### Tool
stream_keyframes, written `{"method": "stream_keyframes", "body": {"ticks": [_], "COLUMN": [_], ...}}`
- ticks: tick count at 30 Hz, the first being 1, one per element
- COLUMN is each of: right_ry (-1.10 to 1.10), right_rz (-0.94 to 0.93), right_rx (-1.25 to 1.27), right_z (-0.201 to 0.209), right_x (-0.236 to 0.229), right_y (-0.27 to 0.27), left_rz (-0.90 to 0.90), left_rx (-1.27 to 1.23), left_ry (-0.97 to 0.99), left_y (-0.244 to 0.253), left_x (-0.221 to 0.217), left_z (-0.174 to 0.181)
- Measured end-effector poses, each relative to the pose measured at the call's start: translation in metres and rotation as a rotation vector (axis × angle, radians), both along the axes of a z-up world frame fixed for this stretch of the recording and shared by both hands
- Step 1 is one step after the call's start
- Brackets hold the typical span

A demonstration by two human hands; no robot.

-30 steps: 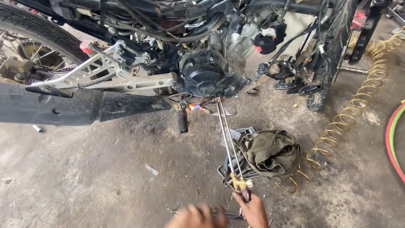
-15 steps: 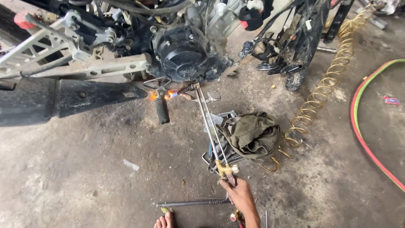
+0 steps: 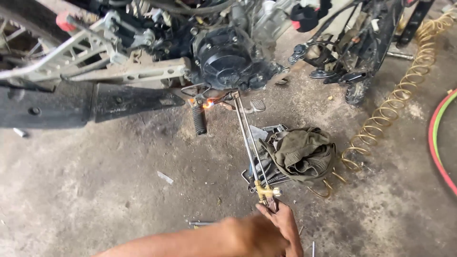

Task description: Using a blowtorch to heat a motorcycle footpeg assembly for repair or adjustment, followed by wiping it with a cloth.

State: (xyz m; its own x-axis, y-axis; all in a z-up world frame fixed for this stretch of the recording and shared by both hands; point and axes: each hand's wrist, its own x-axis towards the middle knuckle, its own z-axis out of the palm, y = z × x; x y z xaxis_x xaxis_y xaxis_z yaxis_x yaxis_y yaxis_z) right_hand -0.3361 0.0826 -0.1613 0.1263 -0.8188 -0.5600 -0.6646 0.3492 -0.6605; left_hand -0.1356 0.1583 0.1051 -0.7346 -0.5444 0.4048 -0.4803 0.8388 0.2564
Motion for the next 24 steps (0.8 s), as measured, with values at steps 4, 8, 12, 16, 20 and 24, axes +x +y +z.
{"method": "stream_keyframes", "body": {"ticks": [4, 8, 12, 16, 20, 24], "right_ry": [-0.016, -0.062, -0.114, -0.149, -0.089, -0.125], "right_rz": [-0.1, 0.009, 0.006, -0.033, -0.019, -0.018], "right_rx": [0.132, -0.043, -0.025, 0.057, 0.091, 0.082], "right_z": [0.047, 0.03, 0.03, 0.017, 0.019, 0.016], "right_x": [0.011, 0.002, -0.001, -0.004, -0.002, -0.001], "right_y": [0.009, 0.008, 0.007, 0.008, 0.009, 0.009], "left_rz": [0.076, 0.227, 0.341, 0.381, 0.412, 0.435], "left_rx": [0.994, 0.528, 0.365, 0.326, 0.341, 0.346], "left_ry": [-0.449, -0.152, 0.001, 0.061, 0.142, 0.183], "left_y": [-0.053, -0.046, -0.044, -0.048, -0.052, -0.052], "left_x": [-0.01, -0.01, -0.023, -0.03, -0.03, -0.031], "left_z": [-0.057, -0.132, -0.163, -0.173, -0.179, -0.18]}}
